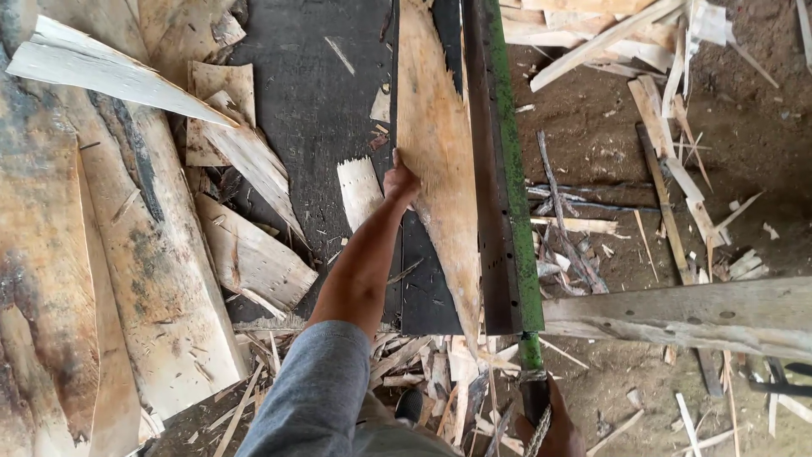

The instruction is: Trim thin sheets of wood veneer using a manual lever-operated shear cutter.

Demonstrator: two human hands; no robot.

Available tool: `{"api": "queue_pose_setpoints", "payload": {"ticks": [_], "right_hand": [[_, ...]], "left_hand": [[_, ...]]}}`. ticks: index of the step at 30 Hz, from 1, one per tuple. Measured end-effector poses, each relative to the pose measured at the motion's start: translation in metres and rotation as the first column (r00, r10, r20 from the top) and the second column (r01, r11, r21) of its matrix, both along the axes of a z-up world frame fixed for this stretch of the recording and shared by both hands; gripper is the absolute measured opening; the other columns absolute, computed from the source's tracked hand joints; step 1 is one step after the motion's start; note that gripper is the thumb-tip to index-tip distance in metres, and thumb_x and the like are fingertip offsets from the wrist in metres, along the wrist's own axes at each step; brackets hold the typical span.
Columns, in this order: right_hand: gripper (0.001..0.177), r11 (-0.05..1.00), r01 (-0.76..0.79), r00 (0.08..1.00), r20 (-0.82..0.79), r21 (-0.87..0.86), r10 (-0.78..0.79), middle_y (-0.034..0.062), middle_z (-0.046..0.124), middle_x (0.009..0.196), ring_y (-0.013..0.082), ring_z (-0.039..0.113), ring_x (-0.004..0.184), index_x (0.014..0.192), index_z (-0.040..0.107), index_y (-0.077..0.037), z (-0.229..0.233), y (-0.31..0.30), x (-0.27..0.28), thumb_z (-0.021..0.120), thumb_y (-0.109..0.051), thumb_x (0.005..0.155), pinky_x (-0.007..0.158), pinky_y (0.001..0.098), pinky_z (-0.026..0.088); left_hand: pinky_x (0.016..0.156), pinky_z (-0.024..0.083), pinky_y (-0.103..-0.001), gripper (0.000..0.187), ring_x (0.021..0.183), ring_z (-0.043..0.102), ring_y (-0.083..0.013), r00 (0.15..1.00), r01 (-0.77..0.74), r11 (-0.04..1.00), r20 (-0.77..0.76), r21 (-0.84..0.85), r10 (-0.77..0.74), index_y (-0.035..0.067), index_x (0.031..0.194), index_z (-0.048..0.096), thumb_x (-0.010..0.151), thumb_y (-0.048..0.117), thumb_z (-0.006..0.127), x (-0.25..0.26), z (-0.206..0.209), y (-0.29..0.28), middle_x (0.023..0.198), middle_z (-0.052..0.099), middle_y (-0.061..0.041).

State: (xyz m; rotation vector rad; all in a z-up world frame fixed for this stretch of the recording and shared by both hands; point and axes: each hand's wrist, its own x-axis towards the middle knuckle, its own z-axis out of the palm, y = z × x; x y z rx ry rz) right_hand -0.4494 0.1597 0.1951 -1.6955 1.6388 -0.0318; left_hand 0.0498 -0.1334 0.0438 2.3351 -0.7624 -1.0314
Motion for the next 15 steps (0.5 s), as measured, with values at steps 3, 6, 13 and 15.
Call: {"api": "queue_pose_setpoints", "payload": {"ticks": [3,6,13,15], "right_hand": [[0.101,0.998,0.070,0.989,-0.133,-0.005,-0.070,0.0201,0.078,0.109,0.0353,0.079,0.097,0.161,0.025,-0.025,0.020,0.007,0.021,0.082,-0.020,0.078,0.091,0.0450,0.065],[0.097,0.996,0.011,0.989,-0.146,-0.083,-0.023,0.0192,0.080,0.099,0.0342,0.083,0.082,0.161,0.023,-0.025,0.012,0.012,0.021,0.078,-0.021,0.081,0.081,0.0434,0.071],[0.103,0.995,-0.006,0.986,-0.165,-0.098,-0.010,0.0202,0.077,0.105,0.0369,0.079,0.087,0.165,0.020,-0.024,0.037,0.017,0.054,0.078,-0.015,0.080,0.079,0.0457,0.067],[0.098,0.997,0.052,0.998,-0.038,-0.049,-0.054,0.0193,0.079,0.102,0.0363,0.081,0.087,0.164,0.020,-0.022,0.037,0.016,0.055,0.072,-0.011,0.082,0.077,0.0454,0.069]], "left_hand": [[0.099,0.058,-0.040,0.113,0.114,0.070,-0.0323,1.000,-0.012,1.000,0.010,-0.010,0.012,0.025,0.166,-0.003,0.084,0.015,0.075,0.002,-0.022,-0.008,0.128,0.069,-0.019],[0.099,0.057,-0.041,0.108,0.114,0.070,-0.0331,0.998,0.005,1.000,0.064,-0.029,-0.003,0.021,0.166,-0.002,0.088,0.018,0.072,0.003,-0.042,-0.017,0.127,0.069,-0.020],[0.097,0.057,-0.040,0.111,0.112,0.070,-0.0342,0.992,0.055,0.998,0.112,-0.044,-0.050,0.017,0.165,-0.001,0.086,0.026,0.077,0.008,-0.047,-0.019,0.122,0.070,-0.021],[0.097,0.057,-0.040,0.115,0.112,0.069,-0.0341,0.993,0.053,0.998,0.110,-0.028,-0.049,0.018,0.164,-0.002,0.084,0.031,0.080,0.012,-0.041,-0.016,0.123,0.069,-0.021]]}}
